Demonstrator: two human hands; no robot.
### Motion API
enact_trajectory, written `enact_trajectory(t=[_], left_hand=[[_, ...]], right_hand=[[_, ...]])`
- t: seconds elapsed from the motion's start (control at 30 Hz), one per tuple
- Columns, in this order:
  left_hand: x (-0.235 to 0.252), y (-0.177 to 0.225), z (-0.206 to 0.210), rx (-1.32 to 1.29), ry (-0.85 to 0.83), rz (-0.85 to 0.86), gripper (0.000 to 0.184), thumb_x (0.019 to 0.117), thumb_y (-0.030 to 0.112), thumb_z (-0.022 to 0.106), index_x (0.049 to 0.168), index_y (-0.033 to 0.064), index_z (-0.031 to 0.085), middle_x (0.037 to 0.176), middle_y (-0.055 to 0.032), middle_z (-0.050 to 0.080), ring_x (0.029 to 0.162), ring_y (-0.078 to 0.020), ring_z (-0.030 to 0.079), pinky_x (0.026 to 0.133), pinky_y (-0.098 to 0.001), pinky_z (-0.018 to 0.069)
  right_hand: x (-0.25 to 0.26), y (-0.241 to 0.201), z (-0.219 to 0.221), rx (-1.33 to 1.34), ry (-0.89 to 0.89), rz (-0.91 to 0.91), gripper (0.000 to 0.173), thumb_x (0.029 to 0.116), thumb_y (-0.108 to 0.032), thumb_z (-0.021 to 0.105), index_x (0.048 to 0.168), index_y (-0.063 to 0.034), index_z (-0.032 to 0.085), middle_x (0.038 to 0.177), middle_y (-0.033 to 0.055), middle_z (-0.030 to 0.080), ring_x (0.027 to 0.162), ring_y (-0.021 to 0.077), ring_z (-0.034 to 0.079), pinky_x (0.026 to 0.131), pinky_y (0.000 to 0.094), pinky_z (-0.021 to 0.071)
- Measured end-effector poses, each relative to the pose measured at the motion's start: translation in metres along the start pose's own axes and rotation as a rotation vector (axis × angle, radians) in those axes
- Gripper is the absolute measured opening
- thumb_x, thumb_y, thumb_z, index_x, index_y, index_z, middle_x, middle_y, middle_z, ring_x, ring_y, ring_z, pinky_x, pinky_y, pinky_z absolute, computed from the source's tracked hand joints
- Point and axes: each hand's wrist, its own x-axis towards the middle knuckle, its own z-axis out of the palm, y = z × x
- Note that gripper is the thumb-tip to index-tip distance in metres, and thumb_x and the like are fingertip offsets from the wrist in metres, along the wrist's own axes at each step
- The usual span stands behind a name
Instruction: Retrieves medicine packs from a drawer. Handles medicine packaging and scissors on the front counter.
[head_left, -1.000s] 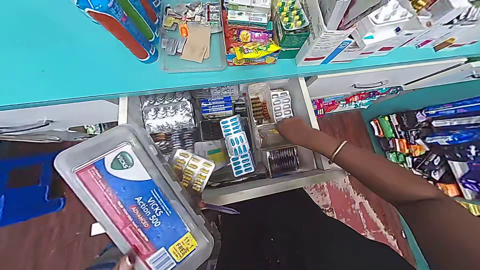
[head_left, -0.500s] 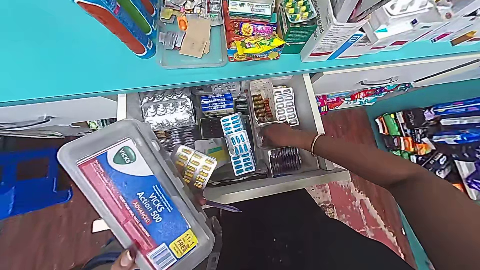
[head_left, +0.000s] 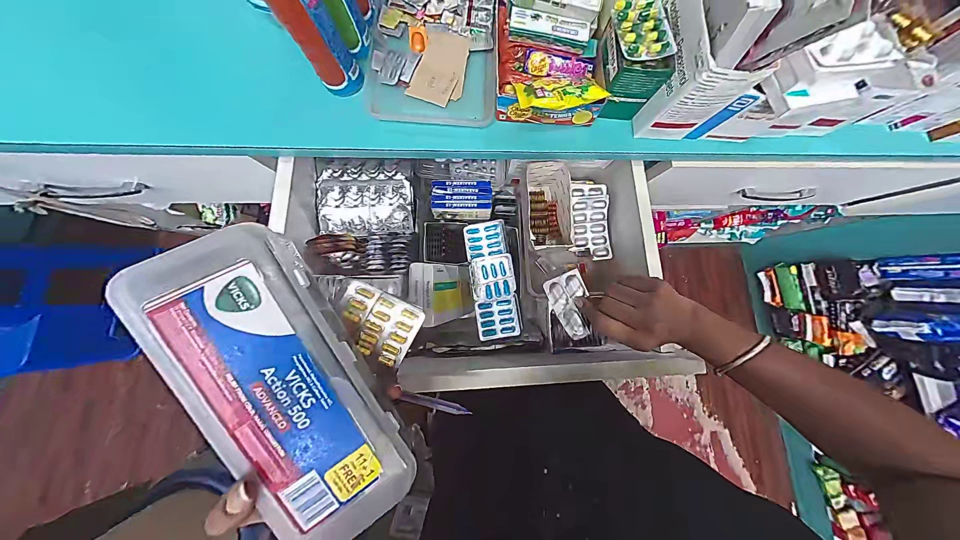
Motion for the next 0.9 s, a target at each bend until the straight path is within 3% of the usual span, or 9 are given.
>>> enact_trajectory(t=[0.07, 0.17, 0.3, 0.37, 0.5, 0.63, 0.73, 0.8, 0.9], left_hand=[[0.009, 0.001, 0.026, -0.024, 0.013, -0.053, 0.063, 0.0818, 0.04, 0.075, 0.134, 0.0066, 0.065, 0.129, -0.0179, 0.068, 0.12, -0.0352, 0.065, 0.102, -0.0508, 0.0529], [-0.014, 0.001, -0.034, 0.045, -0.108, 0.064, 0.076, 0.0839, 0.047, 0.072, 0.144, 0.0038, 0.052, 0.138, -0.0211, 0.06, 0.126, -0.0384, 0.059, 0.103, -0.0542, 0.0504], [-0.057, 0.041, -0.031, 0.195, -0.044, 0.102, 0.039, 0.0999, 0.026, 0.06, 0.137, 0.0124, 0.064, 0.133, 0.0036, 0.068, 0.124, -0.0041, 0.062, 0.105, -0.0208, 0.0484], [-0.061, 0.039, -0.019, 0.207, 0.02, 0.16, 0.035, 0.0991, 0.022, 0.061, 0.132, 0.0108, 0.068, 0.128, 0.0051, 0.071, 0.12, -0.0006, 0.063, 0.103, -0.0177, 0.0484], [-0.049, 0.003, -0.042, 0.105, -0.048, 0.235, 0.062, 0.0897, 0.043, 0.067, 0.141, 0.0085, 0.058, 0.137, -0.0131, 0.063, 0.128, -0.0295, 0.06, 0.107, -0.0498, 0.0493], [-0.052, 0.009, -0.003, 0.232, 0.14, 0.391, 0.035, 0.0991, 0.029, 0.056, 0.122, 0.0056, 0.07, 0.118, -0.0032, 0.075, 0.113, -0.0144, 0.07, 0.099, -0.0308, 0.0559], [-0.025, 0.01, 0.021, 0.094, -0.032, 0.259, 0.046, 0.0942, 0.03, 0.063, 0.133, 0.0062, 0.065, 0.129, -0.0067, 0.07, 0.123, -0.0188, 0.064, 0.105, -0.038, 0.0517], [-0.011, 0.012, 0.043, 0.013, -0.008, 0.111, 0.047, 0.0879, 0.031, 0.071, 0.131, 0.0116, 0.068, 0.128, -0.0062, 0.07, 0.123, -0.0208, 0.064, 0.105, -0.043, 0.052], [-0.014, 0.011, 0.031, 0.032, 0.008, 0.057, 0.049, 0.0877, 0.035, 0.071, 0.132, 0.013, 0.068, 0.129, -0.0076, 0.07, 0.124, -0.0236, 0.064, 0.106, -0.0456, 0.0511]], right_hand=[[0.006, -0.003, -0.001, -0.007, 0.028, -0.021, 0.019, 0.1028, -0.003, 0.046, 0.102, 0.0006, 0.065, 0.061, 0.0053, 0.051, 0.053, 0.02, 0.049, 0.05, 0.0315, 0.0406], [0.01, -0.001, 0.001, -0.018, 0.02, -0.036, 0.019, 0.1025, -0.003, 0.047, 0.101, 0.0003, 0.065, 0.061, 0.0055, 0.053, 0.053, 0.0204, 0.051, 0.051, 0.0319, 0.0418], [0.004, 0.006, 0.008, -0.044, -0.007, -0.037, 0.019, 0.1019, -0.002, 0.047, 0.101, 0.0002, 0.066, 0.061, 0.0059, 0.054, 0.053, 0.0207, 0.053, 0.05, 0.0318, 0.0437], [0.003, 0.007, 0.011, 0.0, -0.02, 0.034, 0.019, 0.1023, -0.003, 0.048, 0.1, -0.0003, 0.067, 0.061, 0.0073, 0.056, 0.053, 0.0221, 0.055, 0.049, 0.0332, 0.0444], [0.005, 0.012, 0.003, 0.353, -0.221, 0.644, 0.018, 0.0935, -0.016, 0.062, 0.086, -0.0038, 0.073, 0.065, 0.0087, 0.066, 0.055, 0.0226, 0.064, 0.05, 0.0418, 0.0513], [0.004, 0.033, -0.029, 0.994, -0.614, 1.019, 0.007, 0.0902, -0.011, 0.073, 0.094, -0.0058, 0.073, 0.068, -0.0049, 0.062, 0.057, -0.0026, 0.048, 0.056, 0.0186, 0.0424], [0.005, 0.032, -0.026, 1.075, -0.901, 0.916, 0.012, 0.0939, -0.015, 0.072, 0.1, -0.0044, 0.074, 0.072, 0.0022, 0.064, 0.06, 0.0084, 0.053, 0.061, 0.031, 0.0478], [0.012, 0.033, -0.013, 0.865, -0.91, 0.912, 0.021, 0.0999, -0.022, 0.066, 0.105, -0.003, 0.075, 0.082, 0.0138, 0.069, 0.076, 0.0282, 0.065, 0.075, 0.0542, 0.0524], [0.022, 0.045, 0.023, 0.528, -0.879, 0.909, 0.026, 0.1051, -0.025, 0.056, 0.112, -0.0081, 0.075, 0.088, 0.0161, 0.072, 0.085, 0.0367, 0.07, 0.078, 0.0606, 0.0531]])
